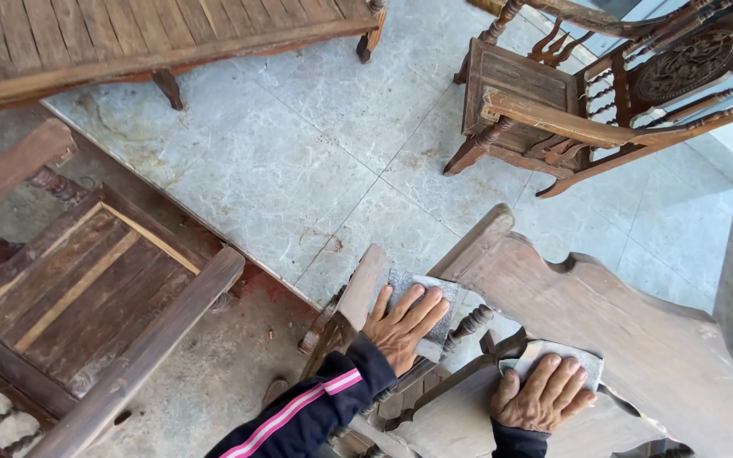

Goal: Sanding the wooden surface of a chair using sandpaper.

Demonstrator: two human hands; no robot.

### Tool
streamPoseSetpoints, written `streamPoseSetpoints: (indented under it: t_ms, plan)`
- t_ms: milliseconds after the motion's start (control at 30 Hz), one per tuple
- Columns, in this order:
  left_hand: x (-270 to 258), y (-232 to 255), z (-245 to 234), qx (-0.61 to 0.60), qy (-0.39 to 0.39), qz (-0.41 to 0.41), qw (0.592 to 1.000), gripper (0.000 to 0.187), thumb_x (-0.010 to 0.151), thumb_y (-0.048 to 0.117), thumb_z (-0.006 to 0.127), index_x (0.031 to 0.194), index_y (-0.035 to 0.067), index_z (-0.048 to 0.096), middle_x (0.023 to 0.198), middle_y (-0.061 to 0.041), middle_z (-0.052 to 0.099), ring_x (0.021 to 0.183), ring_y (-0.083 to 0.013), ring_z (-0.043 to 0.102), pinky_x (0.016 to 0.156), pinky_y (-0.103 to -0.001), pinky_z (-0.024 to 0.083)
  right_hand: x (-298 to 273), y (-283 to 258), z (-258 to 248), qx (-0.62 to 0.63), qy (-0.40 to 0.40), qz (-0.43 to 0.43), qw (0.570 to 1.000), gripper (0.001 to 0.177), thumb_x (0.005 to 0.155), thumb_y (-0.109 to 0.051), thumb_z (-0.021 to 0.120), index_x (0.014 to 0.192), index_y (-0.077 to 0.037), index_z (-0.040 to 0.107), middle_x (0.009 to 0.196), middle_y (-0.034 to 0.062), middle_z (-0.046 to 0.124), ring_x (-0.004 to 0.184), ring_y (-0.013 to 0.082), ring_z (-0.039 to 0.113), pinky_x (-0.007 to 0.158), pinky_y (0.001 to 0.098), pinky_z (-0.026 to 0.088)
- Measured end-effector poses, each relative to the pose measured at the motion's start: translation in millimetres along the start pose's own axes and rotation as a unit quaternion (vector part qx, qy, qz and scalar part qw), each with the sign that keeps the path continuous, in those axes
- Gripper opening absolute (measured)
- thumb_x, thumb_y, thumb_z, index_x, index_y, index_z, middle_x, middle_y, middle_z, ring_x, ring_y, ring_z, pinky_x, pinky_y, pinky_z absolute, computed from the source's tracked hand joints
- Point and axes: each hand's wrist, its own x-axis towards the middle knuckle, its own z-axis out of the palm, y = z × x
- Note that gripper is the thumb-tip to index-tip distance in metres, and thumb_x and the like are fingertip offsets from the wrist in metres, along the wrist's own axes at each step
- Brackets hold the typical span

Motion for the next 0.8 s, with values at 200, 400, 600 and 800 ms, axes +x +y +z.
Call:
streamPoseSetpoints:
  t_ms: [200,400,600,800]
  plan:
    - [131,29,-47,0.091,0.093,-0.044,0.990,0.092,0.086,0.004,0.061,0.168,0.020,0.022,0.176,-0.002,0.014,0.164,-0.0248,0.013,0.131,-0.065,0.015,8,-7,-5,0.012,-0.008,0.020,1.000,0.071,0.110,-0.047,0.040,0.156,0.007,0.042,0.162,0.0338,0.039,0.153,0.0541,0.031,0.125,0.0695,0.010]
    - [43,13,-2,0.033,0.148,0.007,0.988,0.086,0.099,0.038,0.068,0.167,0.011,0.024,0.174,-0.012,0.015,0.161,-0.0308,0.011,0.126,-0.068,0.014,-1,1,0,0.010,-0.007,0.013,1.000,0.072,0.109,-0.048,0.043,0.155,0.008,0.044,0.161,0.0345,0.040,0.152,0.0537,0.031,0.124,0.0694,0.007]
    - [0,22,11,0.076,0.078,-0.070,0.992,0.085,0.096,0.045,0.067,0.162,0.010,0.026,0.171,-0.016,0.016,0.157,-0.0354,0.014,0.119,-0.074,0.010,-1,-1,2,0.018,-0.028,0.035,0.999,0.073,0.110,-0.047,0.041,0.157,0.009,0.043,0.163,0.0347,0.039,0.154,0.0535,0.029,0.125,0.0700,0.007]
    - [136,38,-50,0.030,0.099,-0.122,0.987,0.096,0.083,0.024,0.076,0.164,0.014,0.024,0.173,-0.011,0.020,0.161,-0.0329,0.017,0.126,-0.073,0.014,0,0,0,0.021,-0.019,0.029,0.999,0.073,0.111,-0.048,0.041,0.156,0.009,0.045,0.163,0.0345,0.040,0.154,0.0536,0.030,0.125,0.0696,0.007]
